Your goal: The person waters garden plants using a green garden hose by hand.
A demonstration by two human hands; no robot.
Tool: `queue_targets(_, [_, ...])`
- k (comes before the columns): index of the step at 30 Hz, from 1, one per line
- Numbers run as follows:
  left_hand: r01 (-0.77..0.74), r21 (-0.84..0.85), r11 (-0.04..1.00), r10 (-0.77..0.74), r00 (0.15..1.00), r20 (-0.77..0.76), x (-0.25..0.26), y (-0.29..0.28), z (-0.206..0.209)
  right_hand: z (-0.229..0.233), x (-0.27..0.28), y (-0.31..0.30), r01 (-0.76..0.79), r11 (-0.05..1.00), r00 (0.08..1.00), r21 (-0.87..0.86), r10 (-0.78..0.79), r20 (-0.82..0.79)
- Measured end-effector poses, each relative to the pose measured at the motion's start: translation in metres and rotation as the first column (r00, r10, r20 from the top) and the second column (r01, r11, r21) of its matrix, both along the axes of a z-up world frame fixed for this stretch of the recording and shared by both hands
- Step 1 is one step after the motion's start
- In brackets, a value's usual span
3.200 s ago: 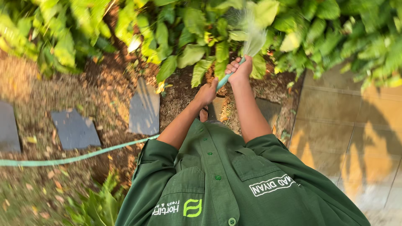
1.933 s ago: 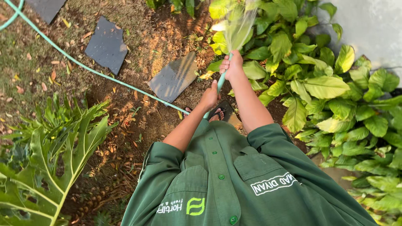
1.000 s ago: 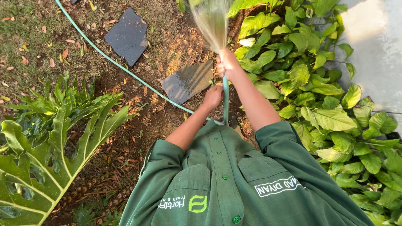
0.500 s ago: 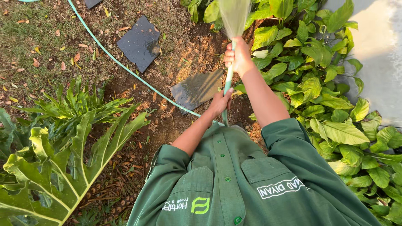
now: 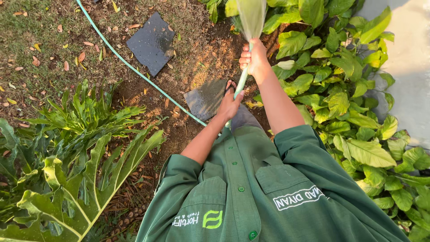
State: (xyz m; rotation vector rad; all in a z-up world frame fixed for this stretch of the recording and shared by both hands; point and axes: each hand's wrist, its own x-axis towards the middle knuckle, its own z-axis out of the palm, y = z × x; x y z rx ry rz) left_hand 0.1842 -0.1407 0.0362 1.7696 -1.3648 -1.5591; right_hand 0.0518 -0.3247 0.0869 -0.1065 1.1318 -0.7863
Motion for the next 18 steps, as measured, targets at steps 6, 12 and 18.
queue_targets(6, [-0.061, -0.026, 0.998, 0.062, 0.998, 0.031, 0.018, -0.074, 0.018, 0.007, 0.023, -0.073, 0.024, 1.000, 0.998, -0.019, -0.025, -0.052])
queue_targets(12, [-0.080, -0.004, 0.997, 0.080, 0.996, 0.031, 0.021, -0.163, 0.035, 0.008, 0.024, -0.164, 0.030, 0.996, 0.999, -0.088, -0.033, -0.030])
queue_targets(18, [-0.073, -0.046, 0.996, 0.075, 0.996, 0.050, 0.019, -0.251, 0.043, 0.021, 0.028, -0.254, -0.001, 0.997, 0.999, -0.074, -0.003, -0.047])
